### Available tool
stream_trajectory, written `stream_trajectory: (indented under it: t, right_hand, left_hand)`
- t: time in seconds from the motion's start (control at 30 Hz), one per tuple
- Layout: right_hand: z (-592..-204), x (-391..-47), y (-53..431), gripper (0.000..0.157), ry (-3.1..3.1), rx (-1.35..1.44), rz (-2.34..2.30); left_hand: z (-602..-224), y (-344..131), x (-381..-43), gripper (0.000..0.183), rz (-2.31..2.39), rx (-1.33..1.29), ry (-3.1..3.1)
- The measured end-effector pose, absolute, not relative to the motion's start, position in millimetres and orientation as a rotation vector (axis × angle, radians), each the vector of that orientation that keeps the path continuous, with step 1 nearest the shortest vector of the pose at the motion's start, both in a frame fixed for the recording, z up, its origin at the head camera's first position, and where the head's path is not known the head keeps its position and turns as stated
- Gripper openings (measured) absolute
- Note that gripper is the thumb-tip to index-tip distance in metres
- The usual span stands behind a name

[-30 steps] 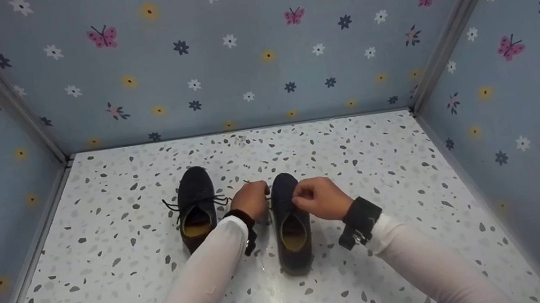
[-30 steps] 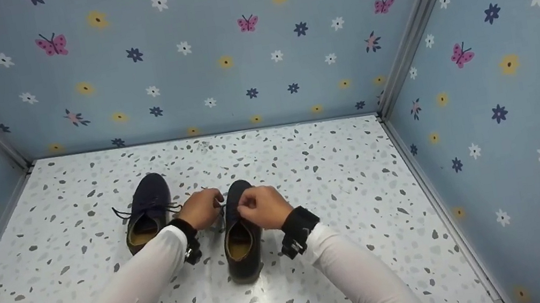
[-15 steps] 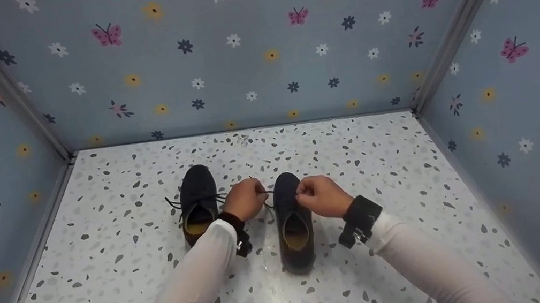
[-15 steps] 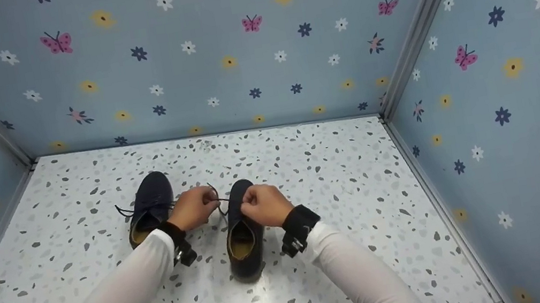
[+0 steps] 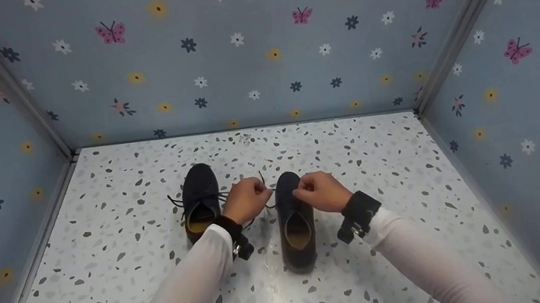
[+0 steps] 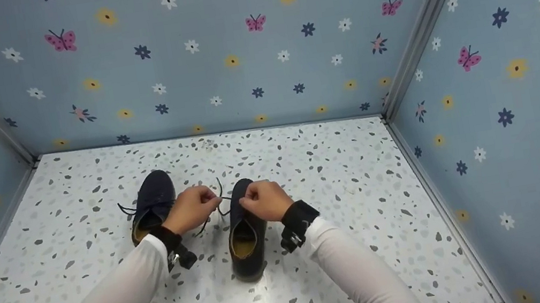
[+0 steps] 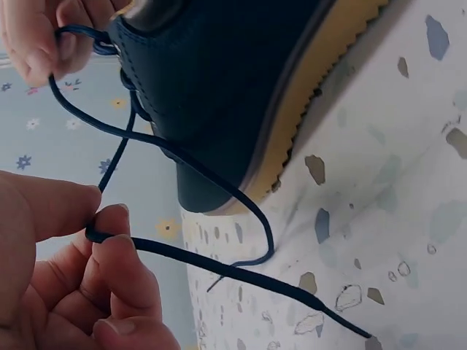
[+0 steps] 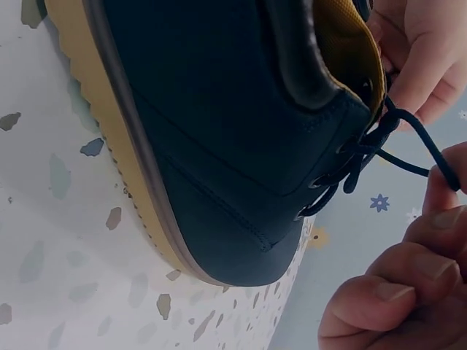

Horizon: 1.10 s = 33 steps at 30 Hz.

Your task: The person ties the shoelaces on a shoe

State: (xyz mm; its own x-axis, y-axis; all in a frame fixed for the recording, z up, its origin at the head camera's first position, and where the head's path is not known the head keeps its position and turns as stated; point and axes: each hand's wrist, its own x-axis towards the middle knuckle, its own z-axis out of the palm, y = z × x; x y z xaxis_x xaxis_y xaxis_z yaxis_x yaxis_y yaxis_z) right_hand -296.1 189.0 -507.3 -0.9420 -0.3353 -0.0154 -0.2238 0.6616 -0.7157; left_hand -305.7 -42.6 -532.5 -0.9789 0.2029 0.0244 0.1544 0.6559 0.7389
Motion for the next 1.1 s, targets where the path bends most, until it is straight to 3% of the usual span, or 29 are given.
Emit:
stream_trajectory:
  t: [0.67, 1.1]
  right_hand:
    - [-502.0, -310.9, 188.2, 0.027, 2.786, -0.381, -1.101]
    - [-498.9, -315.6, 192.9, 0.029, 2.746, -0.368, -1.093]
  left_hand:
    - [-509.0, -35.9, -264.2, 0.020, 1.577, 0.398, 2.408]
    - [-512.0, -13.7, -241.4, 0.012, 1.787, 0.212, 1.865]
